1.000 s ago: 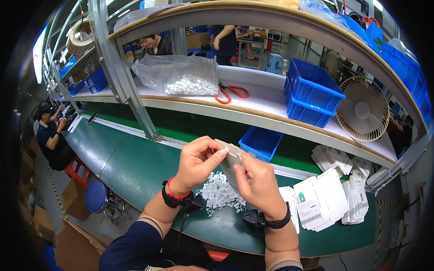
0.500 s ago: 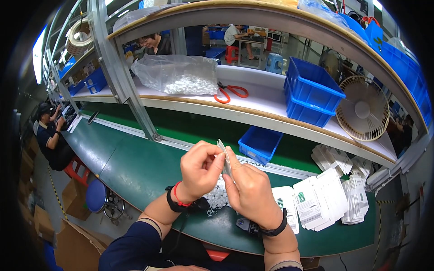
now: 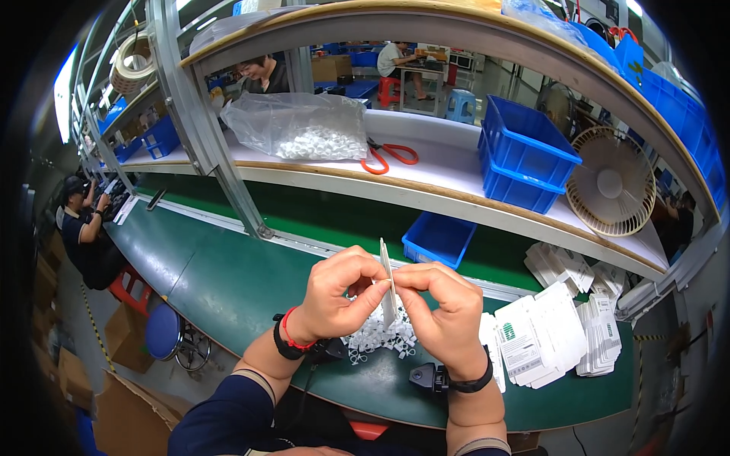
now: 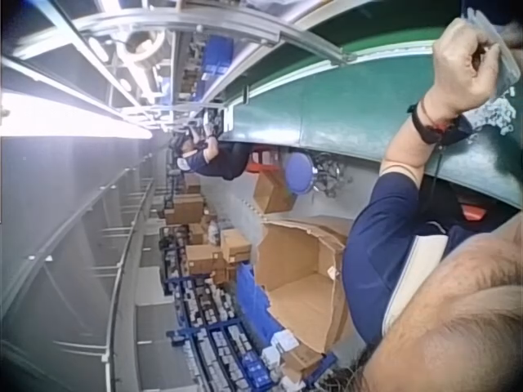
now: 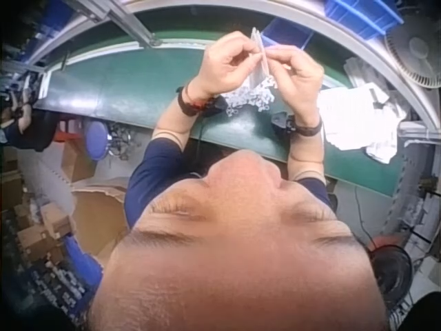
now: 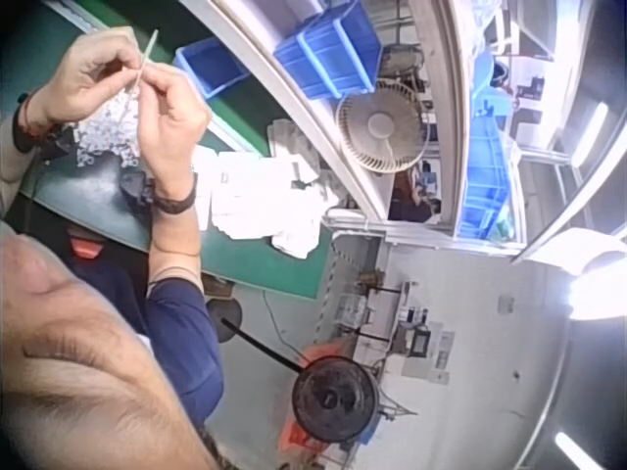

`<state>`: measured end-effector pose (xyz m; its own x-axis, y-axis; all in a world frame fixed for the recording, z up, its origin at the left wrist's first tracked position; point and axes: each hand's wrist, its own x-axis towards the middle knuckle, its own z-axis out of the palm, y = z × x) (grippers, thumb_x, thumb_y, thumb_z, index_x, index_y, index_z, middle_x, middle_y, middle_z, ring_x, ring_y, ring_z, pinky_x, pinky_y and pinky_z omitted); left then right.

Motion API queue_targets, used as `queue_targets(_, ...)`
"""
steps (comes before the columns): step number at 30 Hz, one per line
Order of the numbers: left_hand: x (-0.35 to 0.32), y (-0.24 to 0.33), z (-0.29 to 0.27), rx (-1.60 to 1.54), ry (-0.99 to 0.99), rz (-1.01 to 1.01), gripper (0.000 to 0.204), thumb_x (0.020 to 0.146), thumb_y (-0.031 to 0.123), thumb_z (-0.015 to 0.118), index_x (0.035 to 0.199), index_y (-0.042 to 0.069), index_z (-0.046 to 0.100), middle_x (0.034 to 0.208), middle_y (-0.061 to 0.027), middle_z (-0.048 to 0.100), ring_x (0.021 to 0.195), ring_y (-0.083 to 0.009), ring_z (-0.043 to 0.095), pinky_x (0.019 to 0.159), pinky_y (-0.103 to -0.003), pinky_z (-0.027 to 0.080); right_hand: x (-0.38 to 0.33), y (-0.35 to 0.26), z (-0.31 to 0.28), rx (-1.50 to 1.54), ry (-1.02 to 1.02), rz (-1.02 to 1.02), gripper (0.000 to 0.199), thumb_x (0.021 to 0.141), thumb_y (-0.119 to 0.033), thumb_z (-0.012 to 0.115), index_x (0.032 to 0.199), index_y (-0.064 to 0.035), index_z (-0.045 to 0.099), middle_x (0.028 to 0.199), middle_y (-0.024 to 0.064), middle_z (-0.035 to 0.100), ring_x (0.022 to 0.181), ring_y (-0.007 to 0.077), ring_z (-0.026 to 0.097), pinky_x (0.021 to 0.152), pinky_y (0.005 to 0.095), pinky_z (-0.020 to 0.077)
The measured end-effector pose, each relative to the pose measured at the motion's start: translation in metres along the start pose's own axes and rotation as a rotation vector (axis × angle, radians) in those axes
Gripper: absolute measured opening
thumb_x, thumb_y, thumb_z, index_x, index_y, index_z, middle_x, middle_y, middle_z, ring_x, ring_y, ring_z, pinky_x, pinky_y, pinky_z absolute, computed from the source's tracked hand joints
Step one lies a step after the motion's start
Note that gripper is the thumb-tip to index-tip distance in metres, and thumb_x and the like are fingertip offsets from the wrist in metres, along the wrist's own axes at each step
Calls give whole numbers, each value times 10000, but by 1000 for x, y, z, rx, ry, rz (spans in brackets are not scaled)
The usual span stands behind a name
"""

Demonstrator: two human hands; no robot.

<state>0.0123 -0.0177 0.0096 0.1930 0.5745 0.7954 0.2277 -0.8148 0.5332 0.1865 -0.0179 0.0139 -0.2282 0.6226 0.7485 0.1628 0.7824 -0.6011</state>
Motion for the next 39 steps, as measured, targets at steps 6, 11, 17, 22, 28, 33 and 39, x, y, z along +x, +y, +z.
queue_targets(6,0,-5,-2,-19,-49,78,89,768,4,701,826,-7,634,749,-67,595,567,-95,532,461,-203,405,-2,-2,6,84,58,68,177,723,57,674,870,23,582,782,59,624,690,125,610,629,249,486)
queue_targets(11,0,-2,-2,-75,-131,28,198,755,69,738,915,1,643,807,-78,609,642,-116,566,507,-219,430,-2,-1,1,83,61,25,198,694,85,600,844,-10,513,775,52,566,674,112,527,631,238,443)
queue_targets(17,7,-7,-2,-122,-241,-42,890,719,207,804,1427,21,299,1045,-97,586,948,-195,566,845,-325,418,-2,3,-2,411,-12,75,221,675,112,479,849,-21,446,807,73,501,753,132,496,728,253,439)
queue_targets(22,0,-14,-7,-493,-360,-346,880,718,94,798,1428,16,284,976,-68,622,940,-122,578,842,-293,441,1,4,6,555,-6,115,218,681,129,447,846,-12,455,850,79,482,799,135,488,760,248,430)
queue_targets(28,0,-10,0,-548,-179,-440,755,704,103,806,1339,37,403,933,-32,589,855,-82,555,771,-232,465,-1,13,2,413,46,177,162,744,143,498,847,21,529,865,60,515,771,108,503,696,220,421)
queue_targets(33,0,-3,-10,-553,-160,-444,734,742,16,763,1367,51,380,875,-10,600,810,-55,562,710,-204,458,2,13,2,404,45,209,105,737,116,546,783,48,610,806,81,575,729,119,539,672,220,428)
queue_targets(39,3,1,-21,-337,18,-334,625,791,9,717,1333,39,407,932,-37,622,826,-70,581,724,-215,479,-1,25,7,255,-41,245,103,816,35,566,871,38,653,791,65,605,727,104,550,658,212,427)
